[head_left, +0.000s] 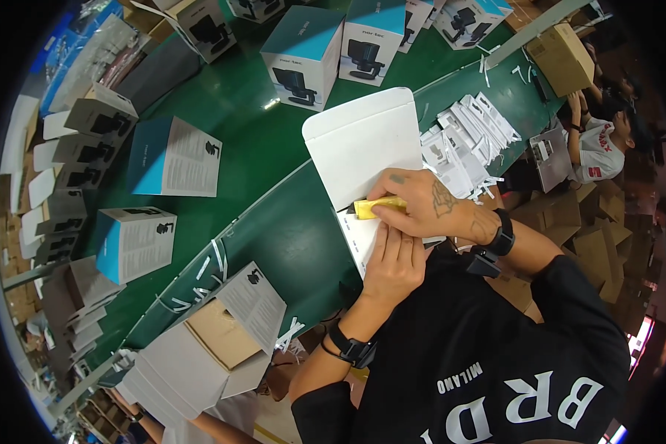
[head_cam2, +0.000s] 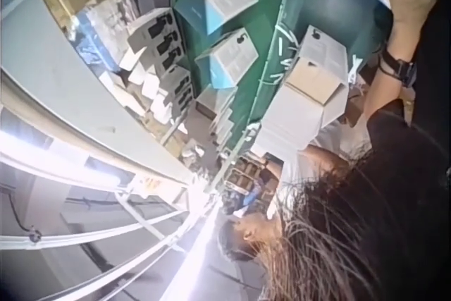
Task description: The person opens a white box, inserts a manual and a small white box, and applies tape to the seams using a yellow dispenser. They then pick up a blue box, apply tape to its edges, and place it into a larger white box.
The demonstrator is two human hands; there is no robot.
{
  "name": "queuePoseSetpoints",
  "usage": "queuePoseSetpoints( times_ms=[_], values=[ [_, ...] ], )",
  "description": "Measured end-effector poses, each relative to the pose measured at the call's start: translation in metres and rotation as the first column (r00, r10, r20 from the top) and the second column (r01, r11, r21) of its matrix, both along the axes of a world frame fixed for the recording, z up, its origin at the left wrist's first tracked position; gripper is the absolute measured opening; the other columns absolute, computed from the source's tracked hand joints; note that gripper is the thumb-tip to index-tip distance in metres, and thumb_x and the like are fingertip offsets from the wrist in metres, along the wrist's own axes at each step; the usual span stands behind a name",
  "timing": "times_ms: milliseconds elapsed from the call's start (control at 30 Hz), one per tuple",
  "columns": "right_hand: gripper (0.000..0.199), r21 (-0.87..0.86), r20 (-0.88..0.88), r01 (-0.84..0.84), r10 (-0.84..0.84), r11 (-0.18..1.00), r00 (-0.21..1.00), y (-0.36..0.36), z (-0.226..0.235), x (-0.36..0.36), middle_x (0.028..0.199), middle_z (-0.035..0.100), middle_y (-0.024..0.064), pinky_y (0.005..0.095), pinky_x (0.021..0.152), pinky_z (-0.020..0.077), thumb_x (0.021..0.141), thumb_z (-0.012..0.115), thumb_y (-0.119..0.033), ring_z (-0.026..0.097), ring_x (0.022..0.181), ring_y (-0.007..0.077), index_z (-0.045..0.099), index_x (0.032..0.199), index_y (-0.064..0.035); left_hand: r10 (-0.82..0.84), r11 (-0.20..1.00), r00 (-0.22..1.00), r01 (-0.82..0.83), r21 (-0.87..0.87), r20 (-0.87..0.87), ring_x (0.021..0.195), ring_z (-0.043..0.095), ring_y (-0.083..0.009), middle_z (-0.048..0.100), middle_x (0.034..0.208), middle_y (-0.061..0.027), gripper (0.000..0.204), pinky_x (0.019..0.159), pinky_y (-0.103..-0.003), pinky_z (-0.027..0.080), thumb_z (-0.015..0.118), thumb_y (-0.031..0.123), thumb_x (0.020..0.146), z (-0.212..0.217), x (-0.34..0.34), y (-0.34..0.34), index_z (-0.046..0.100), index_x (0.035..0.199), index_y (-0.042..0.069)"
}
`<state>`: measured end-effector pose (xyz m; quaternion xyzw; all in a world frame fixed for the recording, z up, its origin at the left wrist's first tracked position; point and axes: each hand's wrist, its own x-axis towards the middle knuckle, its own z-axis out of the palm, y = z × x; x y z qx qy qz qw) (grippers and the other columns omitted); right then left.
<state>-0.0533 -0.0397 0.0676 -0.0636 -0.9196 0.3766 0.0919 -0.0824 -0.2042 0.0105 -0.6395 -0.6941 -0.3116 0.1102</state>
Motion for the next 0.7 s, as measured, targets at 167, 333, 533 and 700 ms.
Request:
queuePoseSetpoints(
  times_ms=[167, 333, 533, 700],
  values=[
    [0.016, 0.026, -0.02, 0.042, -0.042, 0.999, 0.999, -0.008, -0.006, 0.005, 0.094, 0.069, 0.0125, 0.0363, 0.065, 0.0572, 0.089, 0.074, -0.013, 0.071, 0.075, 0.031, 0.071, 0.101, -0.0028, -0.038, 0.998, 0.999, 0.038, 0.043, 0.0, 0.104, 0.07, -0.0413, 0.072, 0.102, -0.0263, 0.033, 0.105, -0.052, 0.053, 0.072, 0.023, 0.091, -0.004, -0.002, -0.001, 0.073, 0.101, -0.009],
    [0.016, 0.065, 0.023, 0.062, -0.063, 0.996, 0.998, -0.013, -0.004, 0.008, 0.097, 0.068, 0.0114, 0.0393, 0.064, 0.0565, 0.092, 0.071, -0.018, 0.07, 0.074, 0.0325, 0.068, 0.1, -0.0047, -0.069, 0.992, 0.998, 0.07, 0.101, -0.005, 0.1, 0.072, -0.0402, 0.072, 0.099, -0.0246, 0.023, 0.102, -0.053, 0.055, 0.07, 0.015, 0.089, -0.004, -0.002, -0.003, 0.073, 0.097, -0.007],
    [0.018, 0.067, -0.033, -0.004, 0.007, 0.998, 0.999, -0.012, -0.016, 0.008, 0.101, 0.066, 0.0103, 0.04, 0.062, 0.0564, 0.094, 0.07, -0.02, 0.069, 0.071, 0.0327, 0.067, 0.103, -0.005, -0.095, 0.989, 0.995, 0.097, 0.114, -0.031, 0.097, 0.072, -0.0384, 0.072, 0.094, -0.0222, 0.018, 0.099, -0.054, 0.056, 0.066, 0.009, 0.087, -0.002, -0.003, -0.003, 0.073, 0.095, -0.005],
    [0.023, 0.102, 0.018, -0.127, 0.125, 0.987, 0.992, -0.019, -0.012, 0.001, 0.105, 0.066, 0.0095, 0.0401, 0.063, 0.0567, 0.095, 0.071, -0.025, 0.07, 0.072, 0.0325, 0.067, 0.108, -0.0058, -0.095, 0.994, 0.994, 0.098, 0.056, -0.058, 0.091, 0.072, -0.031, 0.072, 0.091, -0.0127, 0.018, 0.091, -0.044, 0.058, 0.076, 0.017, 0.091, 0.003, -0.002, -0.008, 0.074, 0.095, -0.001]
  ],
)
